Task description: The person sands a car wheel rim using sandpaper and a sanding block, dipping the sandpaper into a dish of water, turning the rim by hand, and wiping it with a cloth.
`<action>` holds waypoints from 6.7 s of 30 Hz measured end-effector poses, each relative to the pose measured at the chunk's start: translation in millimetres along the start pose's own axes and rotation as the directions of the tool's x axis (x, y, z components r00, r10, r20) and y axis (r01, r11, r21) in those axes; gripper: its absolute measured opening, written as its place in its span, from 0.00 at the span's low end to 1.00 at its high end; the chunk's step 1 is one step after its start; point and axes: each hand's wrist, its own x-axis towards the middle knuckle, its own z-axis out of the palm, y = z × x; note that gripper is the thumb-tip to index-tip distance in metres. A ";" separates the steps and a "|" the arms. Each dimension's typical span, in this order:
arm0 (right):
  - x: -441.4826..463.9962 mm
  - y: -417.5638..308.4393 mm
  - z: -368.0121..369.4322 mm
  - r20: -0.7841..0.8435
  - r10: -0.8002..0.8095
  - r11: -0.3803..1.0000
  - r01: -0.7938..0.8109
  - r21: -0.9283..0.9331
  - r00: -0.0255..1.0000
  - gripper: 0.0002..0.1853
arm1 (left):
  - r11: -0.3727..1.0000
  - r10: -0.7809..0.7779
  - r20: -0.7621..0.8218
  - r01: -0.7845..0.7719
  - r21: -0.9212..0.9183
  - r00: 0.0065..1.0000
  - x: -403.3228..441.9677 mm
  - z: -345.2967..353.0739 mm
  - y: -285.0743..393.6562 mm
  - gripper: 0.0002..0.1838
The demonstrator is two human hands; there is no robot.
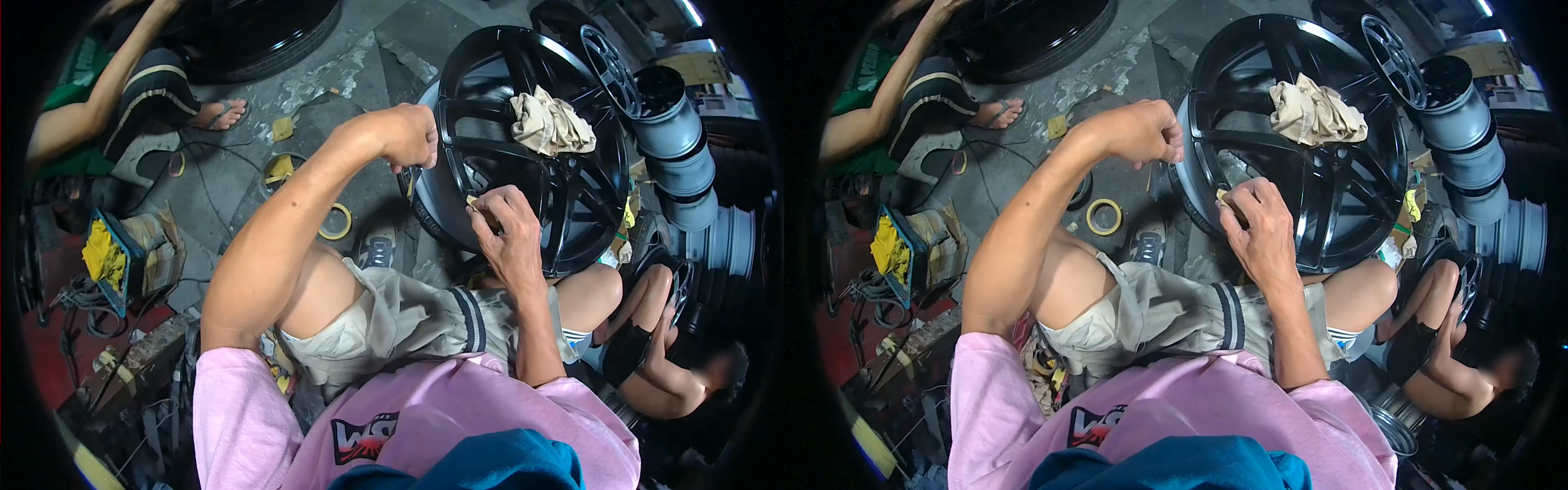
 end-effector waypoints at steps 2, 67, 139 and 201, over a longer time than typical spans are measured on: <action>5.2 -3.3 -0.5 -0.033 -0.038 0.999 0.037 -0.034 0.999 0.08 | 0.999 -0.008 -0.016 0.009 0.035 1.000 -1.6 -1.4 1.6 0.08; 26.6 -12.4 12.6 0.005 -0.021 1.000 0.021 0.003 1.000 0.12 | 0.986 -0.074 -0.170 0.098 0.132 0.983 -16.8 -11.8 6.0 0.10; 18.1 -6.1 23.7 -0.081 -0.085 0.996 0.084 -0.020 0.993 0.14 | 0.991 -0.019 -0.170 0.040 0.125 0.985 -8.5 -17.8 -0.2 0.09; 26.4 5.9 2.5 -0.221 0.215 0.965 -0.171 0.201 0.951 0.09 | 0.998 0.022 -0.131 -0.013 0.065 0.991 -13.0 -2.8 2.8 0.08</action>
